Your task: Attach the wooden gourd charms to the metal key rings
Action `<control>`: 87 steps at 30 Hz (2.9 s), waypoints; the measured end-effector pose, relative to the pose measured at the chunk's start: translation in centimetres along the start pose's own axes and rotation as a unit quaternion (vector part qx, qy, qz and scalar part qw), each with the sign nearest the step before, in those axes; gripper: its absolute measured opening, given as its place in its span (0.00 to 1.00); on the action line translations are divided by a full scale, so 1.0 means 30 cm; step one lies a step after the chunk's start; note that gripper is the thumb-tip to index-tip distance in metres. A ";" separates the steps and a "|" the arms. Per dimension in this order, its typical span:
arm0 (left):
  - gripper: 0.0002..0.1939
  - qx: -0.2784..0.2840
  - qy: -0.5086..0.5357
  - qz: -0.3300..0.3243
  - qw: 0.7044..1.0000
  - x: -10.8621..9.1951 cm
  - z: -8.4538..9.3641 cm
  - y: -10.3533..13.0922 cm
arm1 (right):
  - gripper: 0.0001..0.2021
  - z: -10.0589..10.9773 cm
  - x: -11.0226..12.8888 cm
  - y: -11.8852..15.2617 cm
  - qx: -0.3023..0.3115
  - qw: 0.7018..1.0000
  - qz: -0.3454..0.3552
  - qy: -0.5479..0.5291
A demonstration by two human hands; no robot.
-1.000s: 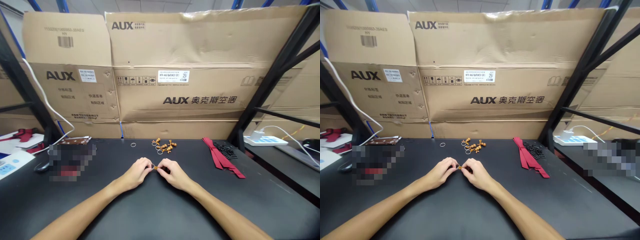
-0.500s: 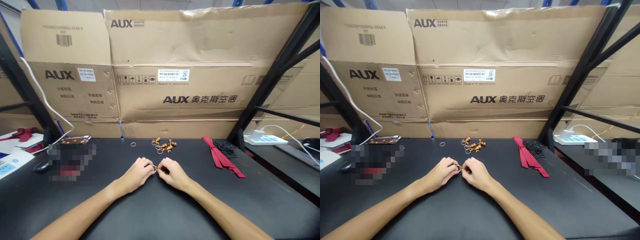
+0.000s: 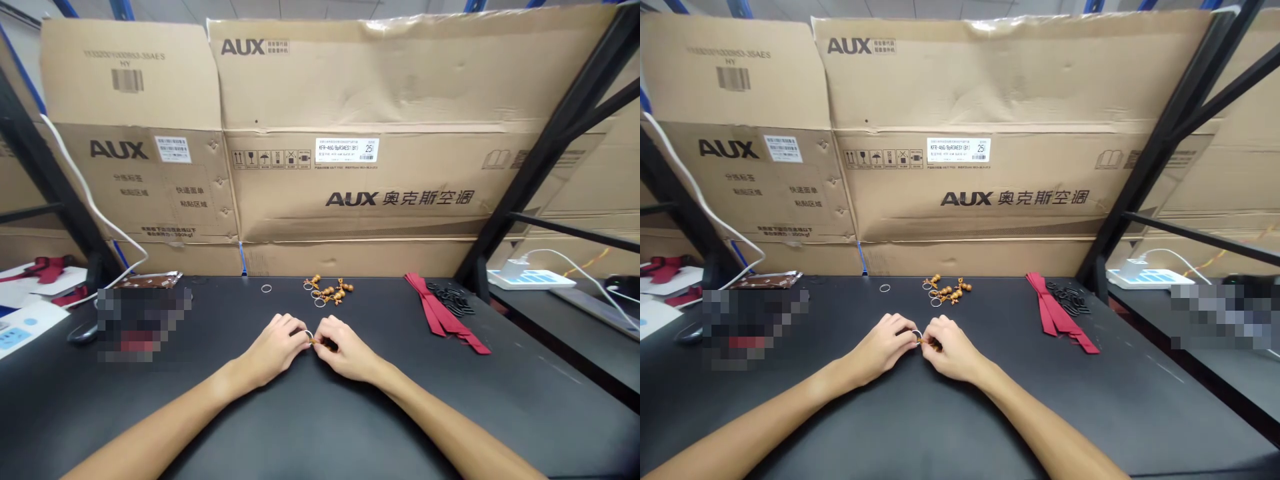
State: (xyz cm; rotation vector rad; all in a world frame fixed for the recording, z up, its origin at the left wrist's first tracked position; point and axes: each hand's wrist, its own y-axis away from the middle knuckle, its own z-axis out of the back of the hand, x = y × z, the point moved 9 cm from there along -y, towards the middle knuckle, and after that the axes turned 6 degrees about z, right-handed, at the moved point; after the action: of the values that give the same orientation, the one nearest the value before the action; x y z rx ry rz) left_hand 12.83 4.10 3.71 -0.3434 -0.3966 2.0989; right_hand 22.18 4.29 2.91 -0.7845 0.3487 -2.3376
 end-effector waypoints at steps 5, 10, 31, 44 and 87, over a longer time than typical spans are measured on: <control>0.13 -0.004 -0.003 0.002 1.000 0.005 -0.003 -0.002 | 0.06 -0.002 0.017 -0.003 0.017 1.000 0.013 -0.014; 0.13 0.000 0.017 0.030 0.999 0.024 0.000 -0.005 | 0.05 0.000 0.004 -0.001 0.011 1.000 0.016 0.018; 0.04 -0.007 0.154 0.110 0.982 0.097 -0.010 -0.010 | 0.09 0.002 0.033 -0.003 -0.011 0.988 0.098 0.117; 0.06 -0.071 -0.017 0.050 0.996 0.058 0.027 -0.002 | 0.08 0.000 0.047 -0.002 -0.032 0.982 0.115 0.146; 0.11 -0.093 -0.021 0.073 0.993 0.072 0.040 -0.001 | 0.11 0.005 0.048 -0.006 -0.042 0.975 0.116 0.182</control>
State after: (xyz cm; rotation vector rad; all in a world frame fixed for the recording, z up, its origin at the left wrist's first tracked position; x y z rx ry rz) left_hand 11.28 5.78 4.62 -0.4500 -0.6109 2.2205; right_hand 21.30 3.49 3.76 -0.3247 0.6645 -2.2458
